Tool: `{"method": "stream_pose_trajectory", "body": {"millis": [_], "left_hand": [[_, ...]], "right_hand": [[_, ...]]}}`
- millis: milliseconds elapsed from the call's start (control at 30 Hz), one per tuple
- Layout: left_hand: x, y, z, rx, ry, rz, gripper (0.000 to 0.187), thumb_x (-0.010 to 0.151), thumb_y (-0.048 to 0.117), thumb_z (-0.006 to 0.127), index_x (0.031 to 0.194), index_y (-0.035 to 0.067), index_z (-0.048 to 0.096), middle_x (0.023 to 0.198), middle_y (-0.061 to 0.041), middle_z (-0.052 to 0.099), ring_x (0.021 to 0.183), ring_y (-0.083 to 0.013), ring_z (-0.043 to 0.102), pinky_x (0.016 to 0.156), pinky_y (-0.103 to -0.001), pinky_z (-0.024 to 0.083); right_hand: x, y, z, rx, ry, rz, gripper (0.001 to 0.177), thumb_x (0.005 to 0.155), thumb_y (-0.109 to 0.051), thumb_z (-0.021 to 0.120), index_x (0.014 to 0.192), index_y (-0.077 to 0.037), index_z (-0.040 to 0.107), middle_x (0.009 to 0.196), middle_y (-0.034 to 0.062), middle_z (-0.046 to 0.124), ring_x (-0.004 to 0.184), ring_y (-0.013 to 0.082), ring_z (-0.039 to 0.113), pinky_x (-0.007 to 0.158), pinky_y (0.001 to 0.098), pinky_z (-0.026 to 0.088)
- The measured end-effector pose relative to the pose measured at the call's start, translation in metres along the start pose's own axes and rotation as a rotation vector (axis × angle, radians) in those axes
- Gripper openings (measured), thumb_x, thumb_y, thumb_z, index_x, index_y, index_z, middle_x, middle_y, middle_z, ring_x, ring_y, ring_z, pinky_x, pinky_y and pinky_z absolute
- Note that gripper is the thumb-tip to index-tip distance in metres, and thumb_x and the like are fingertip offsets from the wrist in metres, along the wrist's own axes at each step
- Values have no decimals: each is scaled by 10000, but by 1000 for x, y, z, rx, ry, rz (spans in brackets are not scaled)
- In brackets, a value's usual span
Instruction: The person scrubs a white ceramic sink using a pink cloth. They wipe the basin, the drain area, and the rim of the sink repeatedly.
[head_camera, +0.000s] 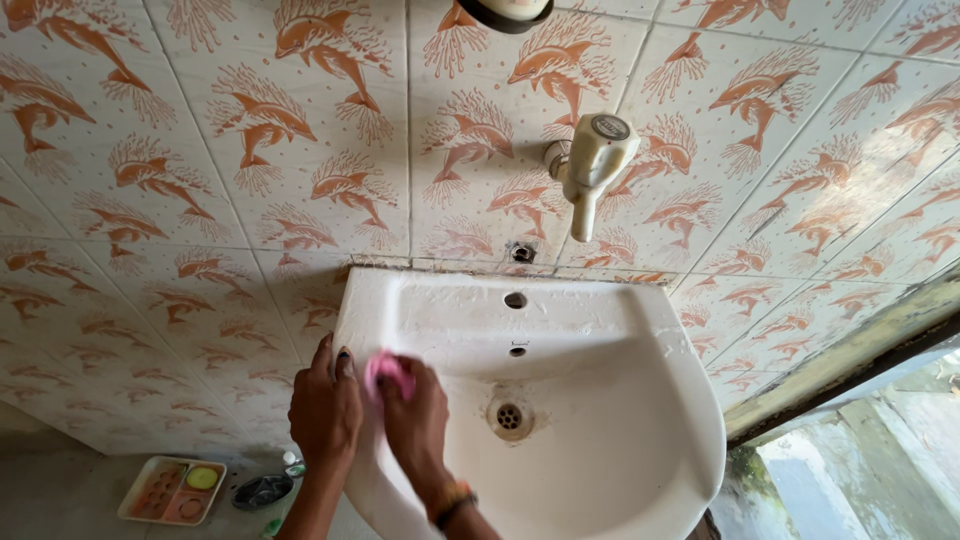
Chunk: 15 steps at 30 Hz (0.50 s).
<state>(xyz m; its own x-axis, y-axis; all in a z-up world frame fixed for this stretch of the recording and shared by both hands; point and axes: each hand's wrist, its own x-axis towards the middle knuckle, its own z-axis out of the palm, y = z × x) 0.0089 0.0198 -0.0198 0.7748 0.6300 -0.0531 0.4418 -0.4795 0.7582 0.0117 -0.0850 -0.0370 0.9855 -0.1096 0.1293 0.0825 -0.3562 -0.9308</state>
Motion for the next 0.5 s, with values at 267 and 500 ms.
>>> {"method": "stream_pose_trajectory", "body": {"millis": [267, 500], "left_hand": [[-5, 5, -3, 13, -22, -27, 513, 1002, 418, 468, 1499, 299, 506, 1178, -210, 637, 1107, -430, 627, 965, -548, 485], [-3, 2, -2, 2, -18, 4, 509, 1021, 409, 449, 1508, 268, 501, 1155, -224, 642, 1084, -428, 640, 958, -542, 487]], "right_hand": [[26, -24, 2, -31, 18, -24, 250, 889, -203, 696, 1127, -154, 752, 1143, 119, 690, 960, 315, 703, 852, 417, 548], [9, -29, -10, -17, -40, -106, 213, 864, -125, 694, 1043, -144, 808, 1106, 116, 719, 941, 311, 717, 825, 406, 557]]}}
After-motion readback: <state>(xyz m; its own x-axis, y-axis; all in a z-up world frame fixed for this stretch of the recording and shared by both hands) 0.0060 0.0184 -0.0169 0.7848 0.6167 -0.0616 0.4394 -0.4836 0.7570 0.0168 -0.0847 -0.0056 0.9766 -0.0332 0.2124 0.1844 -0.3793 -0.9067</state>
